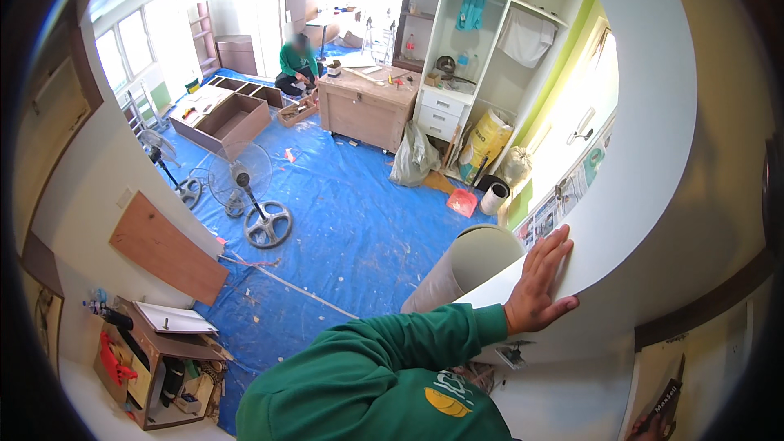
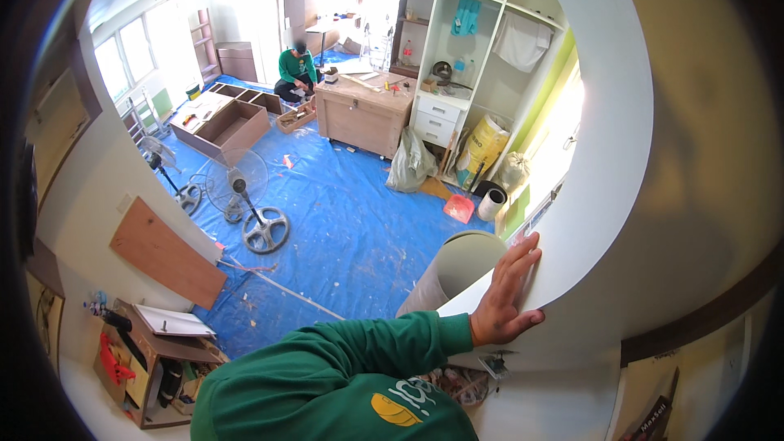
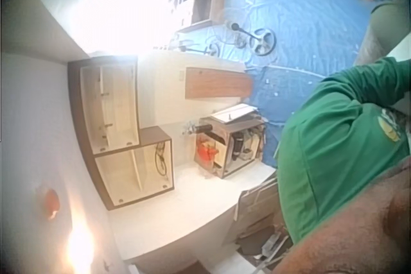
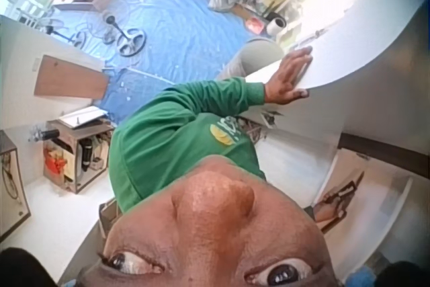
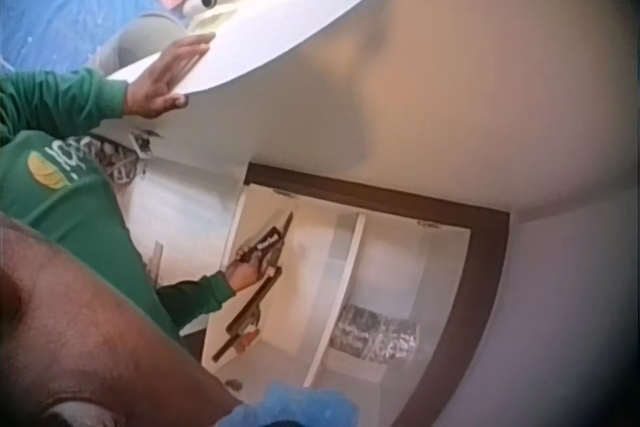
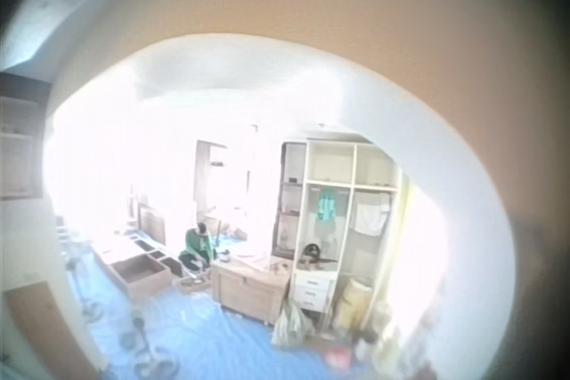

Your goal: The person fits a wooden trim strip along the inner edge of a white cabinet, using a utility knife to trim and adjust the piece. They repeatedly align, cut, and reposition the trim to achieve a flush fit.

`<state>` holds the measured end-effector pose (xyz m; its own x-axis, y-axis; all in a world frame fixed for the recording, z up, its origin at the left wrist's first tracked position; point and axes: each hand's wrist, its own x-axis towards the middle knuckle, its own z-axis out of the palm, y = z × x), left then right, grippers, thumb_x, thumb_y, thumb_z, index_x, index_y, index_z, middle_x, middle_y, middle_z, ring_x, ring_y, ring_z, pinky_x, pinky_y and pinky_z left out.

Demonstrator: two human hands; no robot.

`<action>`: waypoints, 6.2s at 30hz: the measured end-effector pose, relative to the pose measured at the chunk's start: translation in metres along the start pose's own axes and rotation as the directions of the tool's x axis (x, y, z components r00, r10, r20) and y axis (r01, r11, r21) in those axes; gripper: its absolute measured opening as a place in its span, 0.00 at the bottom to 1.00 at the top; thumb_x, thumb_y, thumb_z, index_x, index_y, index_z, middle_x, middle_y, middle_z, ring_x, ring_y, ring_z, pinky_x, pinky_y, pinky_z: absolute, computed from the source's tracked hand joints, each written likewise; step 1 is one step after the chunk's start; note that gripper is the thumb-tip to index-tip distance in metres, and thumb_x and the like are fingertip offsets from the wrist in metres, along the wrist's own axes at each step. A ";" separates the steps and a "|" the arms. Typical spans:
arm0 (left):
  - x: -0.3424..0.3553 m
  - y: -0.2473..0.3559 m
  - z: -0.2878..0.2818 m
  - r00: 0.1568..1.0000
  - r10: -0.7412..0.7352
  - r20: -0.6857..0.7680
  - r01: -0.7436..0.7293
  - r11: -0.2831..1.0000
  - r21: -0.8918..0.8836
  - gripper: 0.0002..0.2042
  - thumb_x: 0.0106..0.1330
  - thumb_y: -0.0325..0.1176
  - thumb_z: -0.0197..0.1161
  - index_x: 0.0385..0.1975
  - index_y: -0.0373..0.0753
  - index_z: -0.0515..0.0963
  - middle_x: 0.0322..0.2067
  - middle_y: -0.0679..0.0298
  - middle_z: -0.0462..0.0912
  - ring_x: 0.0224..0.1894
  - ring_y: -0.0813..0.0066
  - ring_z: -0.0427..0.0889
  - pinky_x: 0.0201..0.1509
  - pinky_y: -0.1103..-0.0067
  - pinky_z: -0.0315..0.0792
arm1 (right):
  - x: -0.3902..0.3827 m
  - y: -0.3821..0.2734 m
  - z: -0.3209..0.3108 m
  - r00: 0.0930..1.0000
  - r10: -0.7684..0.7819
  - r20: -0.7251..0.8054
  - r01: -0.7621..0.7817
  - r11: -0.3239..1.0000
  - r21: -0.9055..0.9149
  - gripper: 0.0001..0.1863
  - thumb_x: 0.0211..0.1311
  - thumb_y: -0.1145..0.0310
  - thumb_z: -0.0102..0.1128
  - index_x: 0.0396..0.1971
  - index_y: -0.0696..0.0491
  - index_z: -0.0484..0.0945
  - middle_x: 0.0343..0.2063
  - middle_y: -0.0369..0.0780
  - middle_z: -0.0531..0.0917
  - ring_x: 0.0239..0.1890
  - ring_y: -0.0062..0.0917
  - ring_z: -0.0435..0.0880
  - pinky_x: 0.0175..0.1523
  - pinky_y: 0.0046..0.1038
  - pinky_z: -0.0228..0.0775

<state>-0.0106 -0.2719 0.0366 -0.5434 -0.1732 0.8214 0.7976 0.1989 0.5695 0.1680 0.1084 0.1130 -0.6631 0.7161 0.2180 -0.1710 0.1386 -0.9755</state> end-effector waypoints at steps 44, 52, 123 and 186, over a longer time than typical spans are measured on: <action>-0.003 -0.005 0.001 1.000 -0.009 0.009 0.008 1.000 0.022 0.42 0.64 0.55 0.61 0.69 0.33 0.54 0.71 0.45 0.52 0.73 0.47 0.51 0.74 0.59 0.44 | -0.002 0.003 0.005 0.997 -0.062 -0.042 0.064 0.997 0.046 0.18 0.60 0.79 0.57 0.51 0.61 0.76 0.24 0.41 0.74 0.24 0.28 0.69 0.30 0.28 0.60; -0.003 -0.005 0.001 1.000 -0.010 0.011 0.009 1.000 0.021 0.42 0.64 0.56 0.61 0.69 0.32 0.54 0.71 0.45 0.52 0.73 0.47 0.50 0.75 0.58 0.44 | -0.005 0.000 0.008 0.996 -0.080 -0.040 0.082 0.996 0.039 0.14 0.59 0.79 0.57 0.46 0.61 0.76 0.23 0.42 0.75 0.23 0.28 0.69 0.29 0.29 0.60; -0.005 -0.009 0.010 1.000 0.010 -0.012 -0.010 1.000 -0.007 0.41 0.64 0.53 0.63 0.69 0.32 0.55 0.70 0.43 0.53 0.73 0.47 0.52 0.74 0.60 0.46 | 0.047 0.051 -0.049 0.998 -0.058 -0.010 0.057 0.995 -0.079 0.08 0.71 0.63 0.51 0.41 0.52 0.72 0.22 0.33 0.75 0.20 0.16 0.71 0.25 0.18 0.57; -0.005 -0.013 0.026 0.998 0.051 -0.041 -0.054 0.995 -0.084 0.39 0.65 0.50 0.62 0.69 0.31 0.55 0.70 0.40 0.53 0.71 0.45 0.54 0.73 0.60 0.50 | 0.055 0.058 -0.057 0.999 -0.037 -0.029 0.037 0.999 -0.012 0.09 0.69 0.64 0.55 0.40 0.53 0.74 0.20 0.35 0.76 0.18 0.17 0.72 0.22 0.18 0.60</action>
<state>-0.0250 -0.2483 0.0262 -0.4908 -0.2026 0.8474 0.8450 0.1263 0.5196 0.1631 0.1948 0.0663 -0.6346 0.7302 0.2530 -0.1865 0.1730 -0.9671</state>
